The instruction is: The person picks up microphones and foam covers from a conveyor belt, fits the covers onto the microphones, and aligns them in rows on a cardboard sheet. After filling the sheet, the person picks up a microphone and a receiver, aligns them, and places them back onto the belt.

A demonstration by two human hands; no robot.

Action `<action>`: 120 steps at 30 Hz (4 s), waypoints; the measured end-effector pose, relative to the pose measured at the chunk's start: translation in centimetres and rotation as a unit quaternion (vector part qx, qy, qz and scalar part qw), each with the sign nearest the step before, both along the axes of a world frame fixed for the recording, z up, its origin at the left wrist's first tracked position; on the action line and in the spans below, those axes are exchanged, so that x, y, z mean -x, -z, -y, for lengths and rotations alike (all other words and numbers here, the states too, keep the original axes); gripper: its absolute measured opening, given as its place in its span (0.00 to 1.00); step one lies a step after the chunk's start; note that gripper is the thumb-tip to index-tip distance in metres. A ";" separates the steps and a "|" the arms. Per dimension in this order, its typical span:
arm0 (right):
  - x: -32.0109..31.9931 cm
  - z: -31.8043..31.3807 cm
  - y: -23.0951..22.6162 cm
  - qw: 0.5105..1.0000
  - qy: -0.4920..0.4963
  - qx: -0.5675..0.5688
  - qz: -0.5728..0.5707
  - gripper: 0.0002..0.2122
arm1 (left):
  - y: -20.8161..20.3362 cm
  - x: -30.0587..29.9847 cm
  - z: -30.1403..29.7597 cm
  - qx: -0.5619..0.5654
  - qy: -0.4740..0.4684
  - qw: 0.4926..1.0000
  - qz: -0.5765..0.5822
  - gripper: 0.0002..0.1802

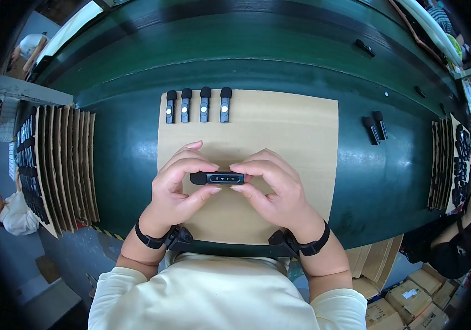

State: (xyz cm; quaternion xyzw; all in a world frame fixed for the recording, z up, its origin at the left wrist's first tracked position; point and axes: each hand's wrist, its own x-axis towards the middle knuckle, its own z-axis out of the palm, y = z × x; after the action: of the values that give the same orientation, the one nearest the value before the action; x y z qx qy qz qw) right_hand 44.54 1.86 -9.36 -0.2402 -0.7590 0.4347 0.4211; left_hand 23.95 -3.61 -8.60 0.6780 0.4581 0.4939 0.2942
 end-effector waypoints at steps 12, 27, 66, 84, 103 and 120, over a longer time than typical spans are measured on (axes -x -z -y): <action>0.0 0.0 0.0 1.000 -0.009 -0.003 -0.002 0.12 | 0.3 0.0 0.1 -0.014 0.001 1.000 -0.012 0.18; 0.3 0.1 0.1 0.999 -0.036 -0.013 -0.017 0.09 | 0.6 -0.3 -0.1 0.011 0.034 0.998 -0.044 0.20; 4.0 -13.2 -0.7 0.928 0.066 0.168 0.325 0.09 | 3.4 0.0 -0.9 0.188 0.034 0.979 0.065 0.16; 0.5 -22.5 1.0 0.918 0.207 -0.045 0.335 0.12 | 3.3 0.0 -0.8 0.193 0.038 0.978 0.070 0.15; 2.5 -12.7 -2.3 0.978 0.098 0.149 0.108 0.13 | 3.4 0.0 -0.8 0.184 0.031 0.981 0.060 0.13; 0.2 -0.5 -0.8 0.997 0.036 0.011 0.061 0.11 | 1.6 -0.4 0.2 0.037 0.008 0.996 0.076 0.20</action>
State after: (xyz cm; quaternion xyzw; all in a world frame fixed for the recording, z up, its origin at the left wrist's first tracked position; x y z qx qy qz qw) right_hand 44.32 2.34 -8.52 -0.2981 -0.7693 0.4117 0.3871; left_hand 24.32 -3.76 -10.20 0.6308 0.4468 0.5243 0.3572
